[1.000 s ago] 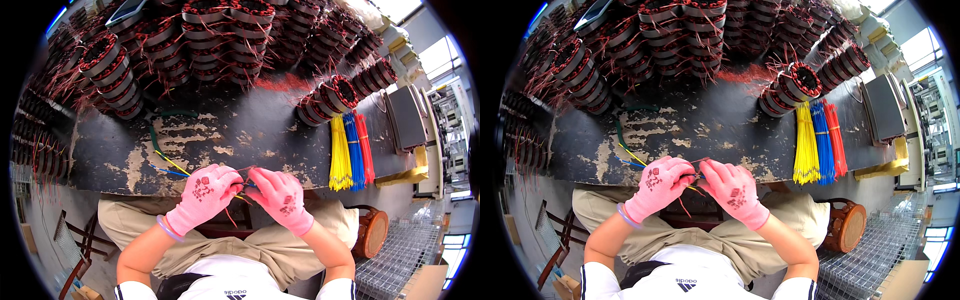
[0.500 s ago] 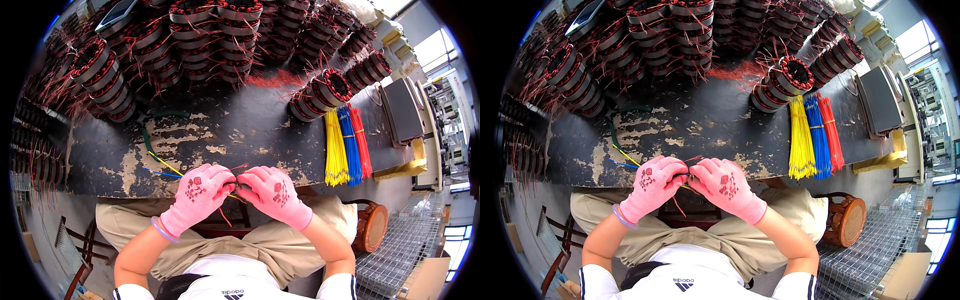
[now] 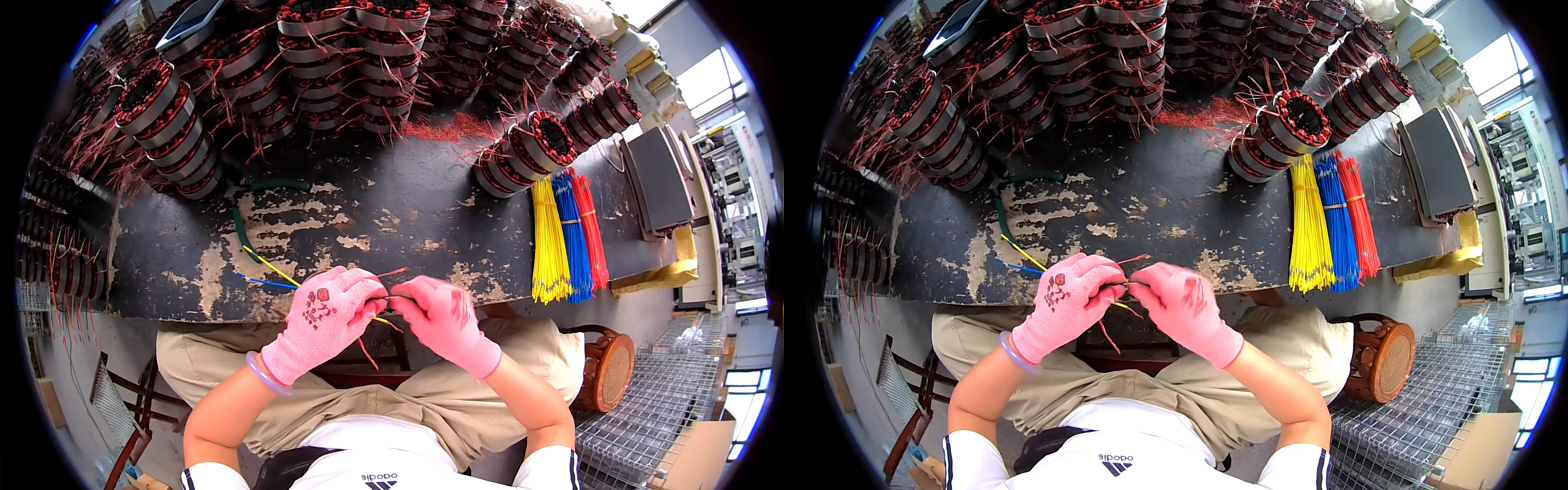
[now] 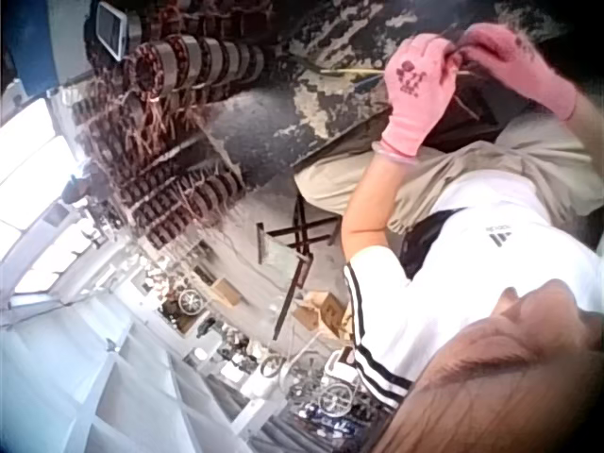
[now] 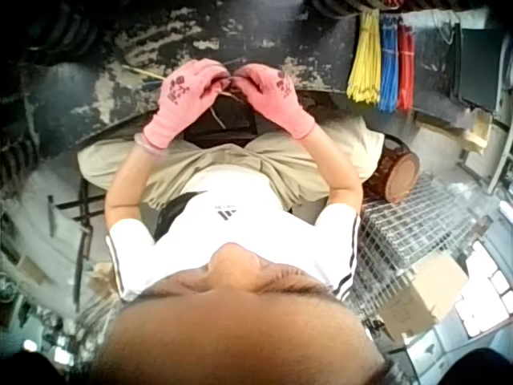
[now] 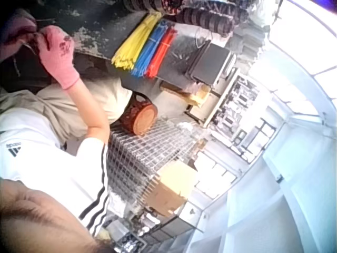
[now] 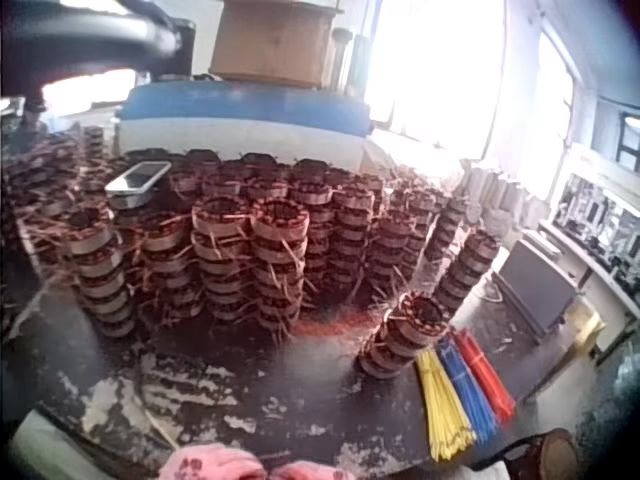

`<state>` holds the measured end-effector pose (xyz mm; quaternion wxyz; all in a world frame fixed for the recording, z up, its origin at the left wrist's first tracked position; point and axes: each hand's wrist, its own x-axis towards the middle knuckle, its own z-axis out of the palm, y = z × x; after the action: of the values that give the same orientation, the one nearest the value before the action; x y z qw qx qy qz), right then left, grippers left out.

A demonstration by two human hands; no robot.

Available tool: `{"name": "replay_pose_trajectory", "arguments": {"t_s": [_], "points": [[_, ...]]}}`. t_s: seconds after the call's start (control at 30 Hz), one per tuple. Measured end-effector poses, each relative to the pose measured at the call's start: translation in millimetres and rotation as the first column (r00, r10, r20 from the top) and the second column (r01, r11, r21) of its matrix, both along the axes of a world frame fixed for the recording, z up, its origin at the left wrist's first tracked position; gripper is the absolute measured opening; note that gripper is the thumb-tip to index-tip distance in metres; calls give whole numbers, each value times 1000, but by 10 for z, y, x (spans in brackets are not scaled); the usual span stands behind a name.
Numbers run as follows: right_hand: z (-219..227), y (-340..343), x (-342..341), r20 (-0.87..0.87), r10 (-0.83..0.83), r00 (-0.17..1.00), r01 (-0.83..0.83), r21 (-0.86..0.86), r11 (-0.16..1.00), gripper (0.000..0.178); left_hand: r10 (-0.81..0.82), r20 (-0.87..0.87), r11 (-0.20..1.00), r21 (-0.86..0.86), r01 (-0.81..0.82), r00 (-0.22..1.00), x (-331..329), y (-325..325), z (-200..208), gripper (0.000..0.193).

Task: The person sits at a workbench and repeatedly inserts colored plastic zip ties into the top of cylindrical electrical components. They then use green-handled pliers to trim the excess length of each zip tie before stacking the finished units.

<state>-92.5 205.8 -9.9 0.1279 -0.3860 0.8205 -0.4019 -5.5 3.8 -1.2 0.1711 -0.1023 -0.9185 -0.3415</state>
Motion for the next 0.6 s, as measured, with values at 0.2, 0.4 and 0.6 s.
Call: {"name": "replay_pose_trajectory", "arguments": {"t_s": [0.2,0.4,0.6], "points": [[280,25,-46,471,6,882,-69,118,991,15,-9,29,1000,18,9,1000,9,-9,5,21],[196,-11,-17,-328,165,930,-132,119,984,15,-12,23,1000,-9,13,1000,-8,1,7,20],[338,-48,-48,758,-77,648,-19,118,993,20,-43,43,999,0,43,998,37,-20,3,18]]}}
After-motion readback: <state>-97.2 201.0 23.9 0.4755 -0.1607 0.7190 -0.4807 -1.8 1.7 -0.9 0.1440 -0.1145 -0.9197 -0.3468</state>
